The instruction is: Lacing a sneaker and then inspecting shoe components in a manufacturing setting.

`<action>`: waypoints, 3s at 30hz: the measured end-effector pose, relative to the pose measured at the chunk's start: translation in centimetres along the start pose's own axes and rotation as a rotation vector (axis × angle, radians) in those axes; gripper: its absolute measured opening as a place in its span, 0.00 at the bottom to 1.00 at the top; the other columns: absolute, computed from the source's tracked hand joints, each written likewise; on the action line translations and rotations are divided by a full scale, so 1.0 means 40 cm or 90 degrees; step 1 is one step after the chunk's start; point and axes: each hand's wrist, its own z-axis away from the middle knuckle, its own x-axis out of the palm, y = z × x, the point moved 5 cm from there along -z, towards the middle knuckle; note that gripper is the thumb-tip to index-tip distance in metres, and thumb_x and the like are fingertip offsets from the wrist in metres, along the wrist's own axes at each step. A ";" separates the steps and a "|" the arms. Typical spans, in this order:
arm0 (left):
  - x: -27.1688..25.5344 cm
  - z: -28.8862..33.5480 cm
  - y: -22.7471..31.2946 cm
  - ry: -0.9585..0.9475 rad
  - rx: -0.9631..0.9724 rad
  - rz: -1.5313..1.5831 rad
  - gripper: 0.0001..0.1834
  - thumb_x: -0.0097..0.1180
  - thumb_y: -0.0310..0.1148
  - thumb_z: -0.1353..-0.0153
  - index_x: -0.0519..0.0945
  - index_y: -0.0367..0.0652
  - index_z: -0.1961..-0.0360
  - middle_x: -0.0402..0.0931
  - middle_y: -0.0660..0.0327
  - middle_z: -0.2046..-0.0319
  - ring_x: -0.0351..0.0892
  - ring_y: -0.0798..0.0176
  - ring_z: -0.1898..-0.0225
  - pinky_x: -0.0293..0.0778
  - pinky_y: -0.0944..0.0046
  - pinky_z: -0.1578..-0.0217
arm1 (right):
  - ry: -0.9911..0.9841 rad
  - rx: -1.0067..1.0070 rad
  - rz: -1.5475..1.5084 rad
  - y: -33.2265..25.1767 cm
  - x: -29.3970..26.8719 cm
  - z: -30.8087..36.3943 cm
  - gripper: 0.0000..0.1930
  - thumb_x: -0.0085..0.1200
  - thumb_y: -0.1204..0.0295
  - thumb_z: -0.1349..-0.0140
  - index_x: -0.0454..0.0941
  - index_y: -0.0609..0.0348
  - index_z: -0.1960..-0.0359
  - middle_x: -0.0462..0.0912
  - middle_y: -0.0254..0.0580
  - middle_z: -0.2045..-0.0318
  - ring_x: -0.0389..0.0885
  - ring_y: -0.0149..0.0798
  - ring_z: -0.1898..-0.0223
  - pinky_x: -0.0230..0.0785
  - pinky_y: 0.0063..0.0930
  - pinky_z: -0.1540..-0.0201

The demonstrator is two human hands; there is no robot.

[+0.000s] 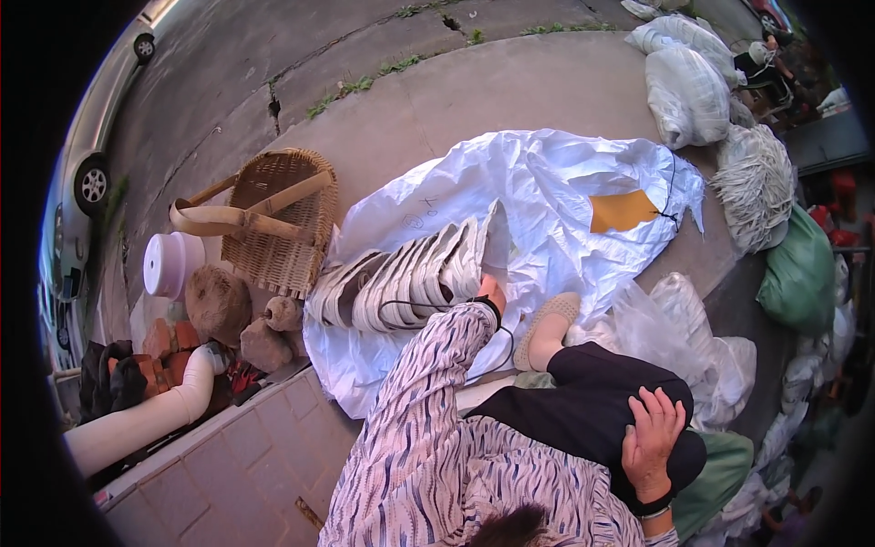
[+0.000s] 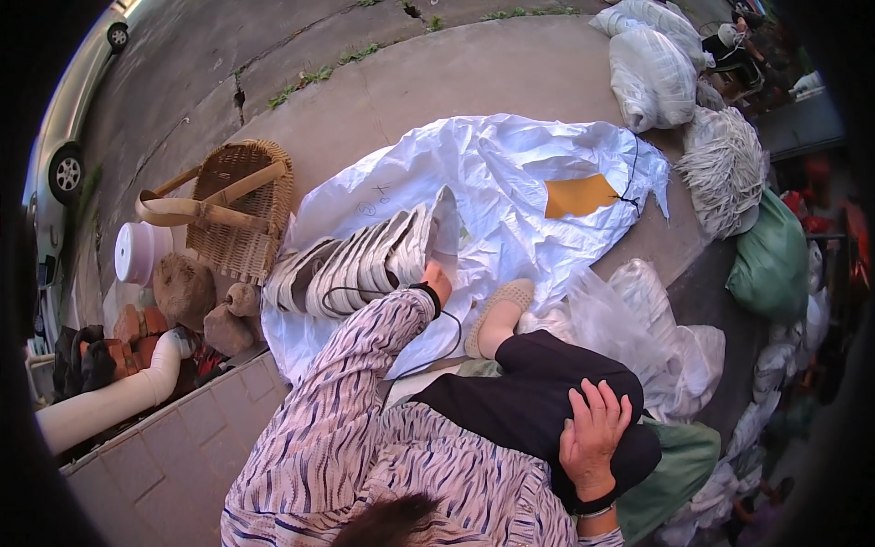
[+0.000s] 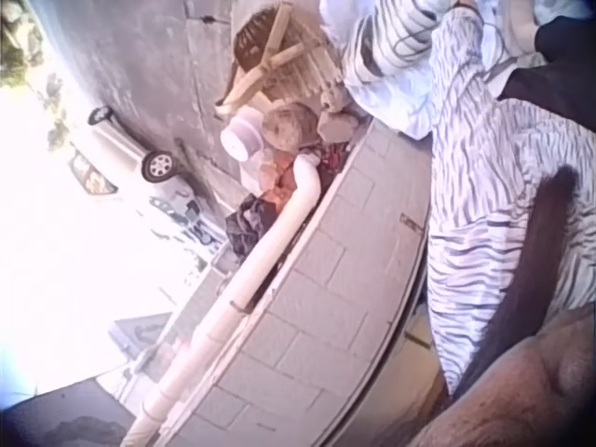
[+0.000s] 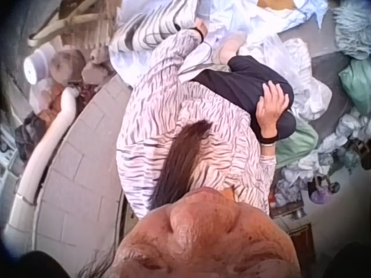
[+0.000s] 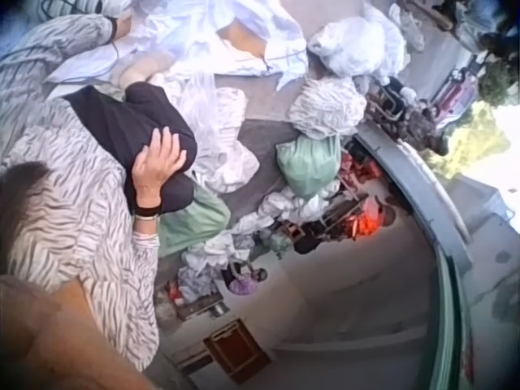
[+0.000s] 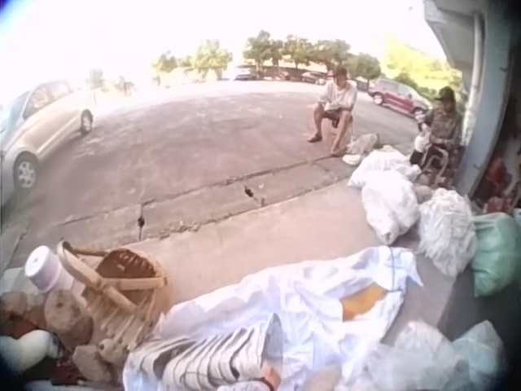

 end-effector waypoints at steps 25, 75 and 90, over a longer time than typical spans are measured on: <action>0.005 0.020 -0.104 -0.137 0.038 -0.001 0.17 0.44 0.37 0.39 0.81 0.45 0.55 0.78 0.57 0.54 0.70 0.50 0.46 0.50 0.33 0.43 | -0.046 0.082 0.017 0.007 0.004 0.059 0.23 0.49 0.78 0.50 0.70 0.59 0.48 0.67 0.47 0.43 0.58 0.51 0.38 0.40 0.54 0.35; -1.228 0.212 0.588 0.260 0.489 0.326 0.54 0.70 0.31 0.61 0.51 0.43 0.34 0.53 0.44 0.37 0.58 0.42 0.39 0.59 0.49 0.42 | 0.215 0.026 -0.855 0.720 0.060 0.330 0.09 0.52 0.74 0.44 0.80 0.64 0.63 0.81 0.30 0.71 0.74 0.26 0.72 0.68 0.20 0.63; -1.163 0.150 0.678 -0.322 0.589 0.478 0.06 0.55 0.32 0.42 0.76 0.44 0.64 0.76 0.59 0.65 0.77 0.55 0.62 0.72 0.59 0.60 | -0.189 0.275 -0.654 0.755 0.425 0.518 0.16 0.49 0.62 0.42 0.80 0.62 0.63 0.82 0.47 0.64 0.80 0.42 0.59 0.69 0.34 0.54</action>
